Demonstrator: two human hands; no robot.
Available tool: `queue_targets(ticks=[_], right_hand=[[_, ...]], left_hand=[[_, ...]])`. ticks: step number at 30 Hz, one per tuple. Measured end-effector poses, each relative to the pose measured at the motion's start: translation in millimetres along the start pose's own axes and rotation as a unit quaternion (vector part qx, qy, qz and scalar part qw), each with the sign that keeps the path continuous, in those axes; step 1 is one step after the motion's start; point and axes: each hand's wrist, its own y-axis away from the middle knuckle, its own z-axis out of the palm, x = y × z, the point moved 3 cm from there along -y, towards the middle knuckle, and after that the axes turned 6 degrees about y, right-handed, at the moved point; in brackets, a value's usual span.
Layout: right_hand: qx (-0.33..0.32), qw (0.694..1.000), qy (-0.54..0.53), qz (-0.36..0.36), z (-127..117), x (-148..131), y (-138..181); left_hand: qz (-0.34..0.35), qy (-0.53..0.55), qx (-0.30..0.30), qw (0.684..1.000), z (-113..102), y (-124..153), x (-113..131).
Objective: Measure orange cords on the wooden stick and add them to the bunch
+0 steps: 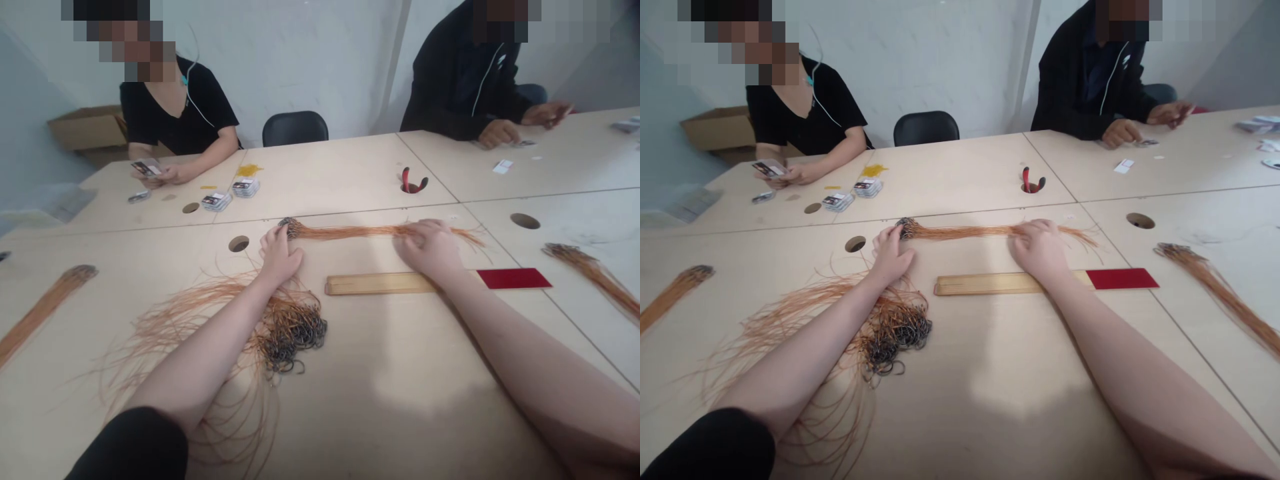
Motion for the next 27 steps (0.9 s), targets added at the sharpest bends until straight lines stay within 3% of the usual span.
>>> queue_targets(ticks=[2,4,7,9,12,27], right_hand=[[0.018,0.998,-0.041,-0.048,-5,-32,2],[-0.007,0.986,-0.104,-0.126,-7,-71,10],[-0.115,0.940,-0.180,-0.266,-7,-120,33],[-0.184,0.911,-0.185,-0.320,-6,-136,48],[-0.233,0.892,-0.178,-0.344,-5,-141,58],[-0.295,0.834,-0.222,-0.409,-8,-144,66]], left_hand=[[0.005,0.003,0.001,1.000,0,0,0],[0.010,0.005,0.002,1.000,0,1,0],[0.014,0.003,0.005,1.000,0,2,0],[0.017,0.001,0.007,1.000,0,3,0],[0.020,-0.001,0.007,1.000,0,3,1],[0.032,0.002,0.015,0.999,2,2,-1]])
